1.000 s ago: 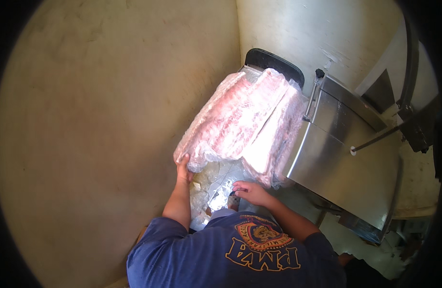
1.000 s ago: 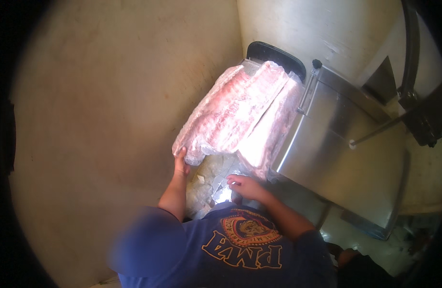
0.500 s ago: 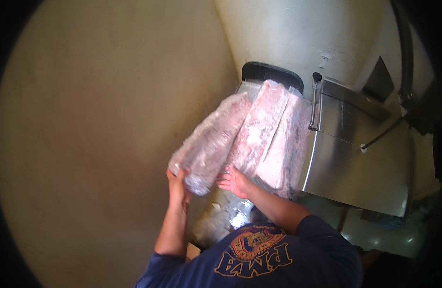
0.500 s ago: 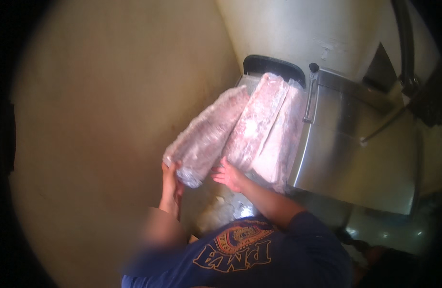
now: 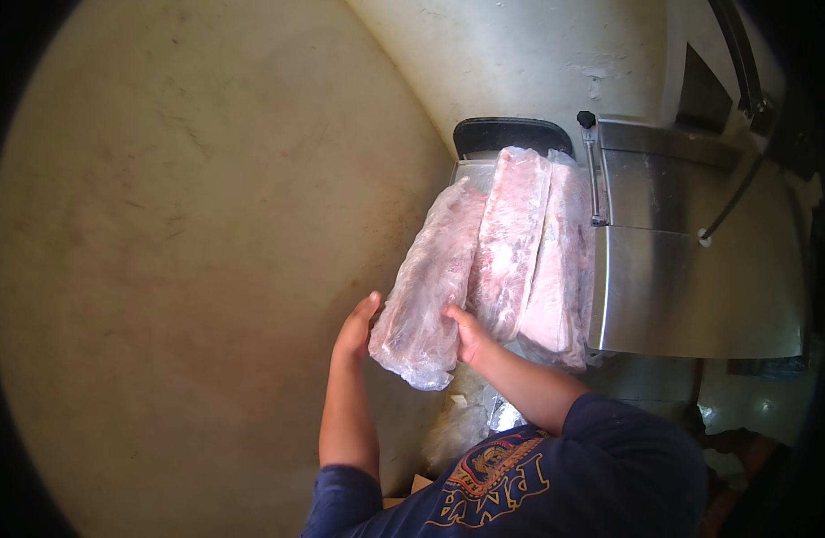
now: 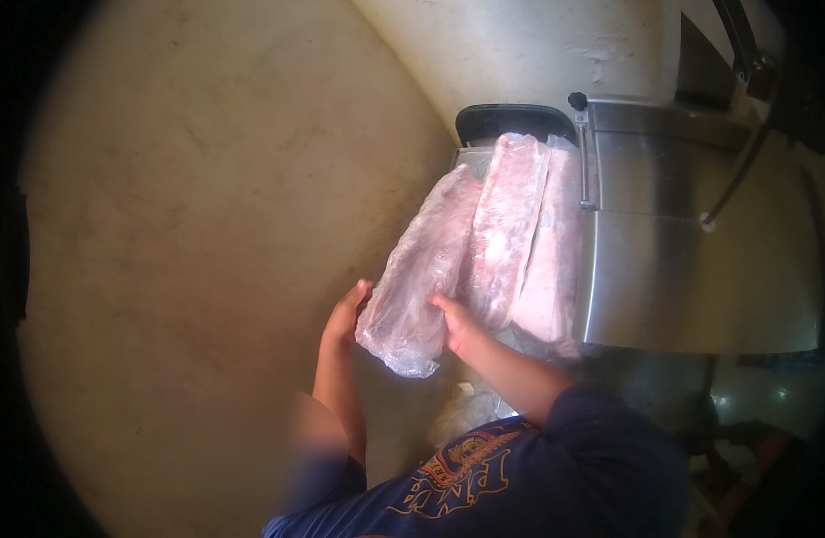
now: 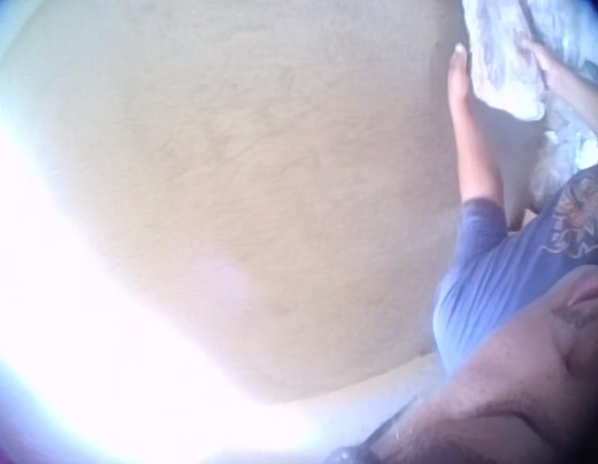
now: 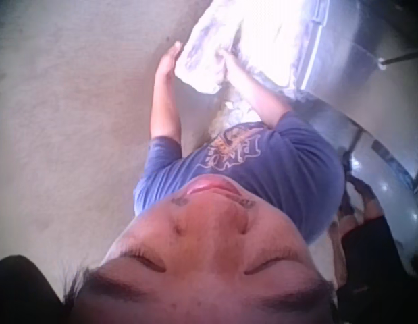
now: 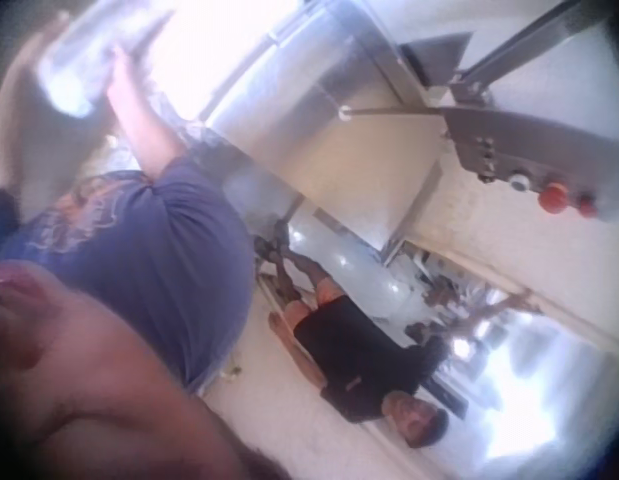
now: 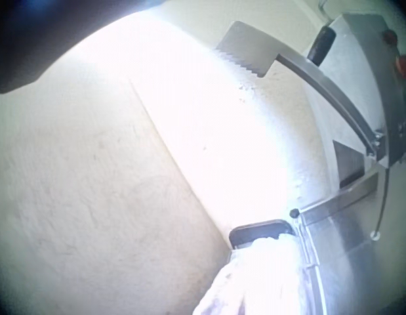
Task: The person uses a vertical band saw to cut large slabs of meat into smaller portions. They wipe the machine's surface, position the meat, and operate the saw to slice through the slabs. The cut pieces are then placed into a plastic bag.
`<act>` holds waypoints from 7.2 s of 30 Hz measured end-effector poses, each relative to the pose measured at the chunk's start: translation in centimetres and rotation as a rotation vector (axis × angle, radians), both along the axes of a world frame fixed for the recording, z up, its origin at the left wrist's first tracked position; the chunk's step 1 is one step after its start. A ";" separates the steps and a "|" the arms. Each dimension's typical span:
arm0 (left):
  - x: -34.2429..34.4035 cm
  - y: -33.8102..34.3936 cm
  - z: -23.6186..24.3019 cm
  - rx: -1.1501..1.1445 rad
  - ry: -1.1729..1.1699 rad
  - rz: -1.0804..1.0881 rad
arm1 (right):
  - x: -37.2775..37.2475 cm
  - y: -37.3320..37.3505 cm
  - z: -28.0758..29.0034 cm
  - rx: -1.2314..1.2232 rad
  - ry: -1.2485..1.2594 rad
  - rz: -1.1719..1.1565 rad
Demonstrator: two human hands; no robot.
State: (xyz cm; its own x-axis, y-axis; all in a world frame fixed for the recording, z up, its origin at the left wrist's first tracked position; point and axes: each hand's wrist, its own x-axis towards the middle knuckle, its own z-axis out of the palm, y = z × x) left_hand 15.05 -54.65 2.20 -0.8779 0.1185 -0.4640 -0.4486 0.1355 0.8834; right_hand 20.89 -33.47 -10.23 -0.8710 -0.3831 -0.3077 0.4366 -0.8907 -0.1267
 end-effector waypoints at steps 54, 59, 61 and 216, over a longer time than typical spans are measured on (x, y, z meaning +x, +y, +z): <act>22.2 13.3 12.8 0.635 0.292 -0.439 | 23.9 9.2 16.0 0.315 0.599 -0.307; 21.6 10.6 9.7 0.503 0.365 -0.517 | 22.5 8.8 17.3 0.303 0.503 -0.490; 24.5 9.7 8.6 0.570 0.304 -0.417 | 21.7 8.8 16.6 0.362 0.443 -0.501; 17.2 11.6 0.3 0.213 0.980 -1.109 | 30.0 8.6 15.6 0.545 0.234 -0.570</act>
State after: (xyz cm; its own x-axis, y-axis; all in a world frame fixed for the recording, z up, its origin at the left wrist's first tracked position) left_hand 32.27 -43.01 2.49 -0.2432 0.9038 0.3523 0.5603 -0.1655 0.8116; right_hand 50.85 -24.86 5.40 -0.9512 0.2886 -0.1091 -0.1558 -0.7546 -0.6374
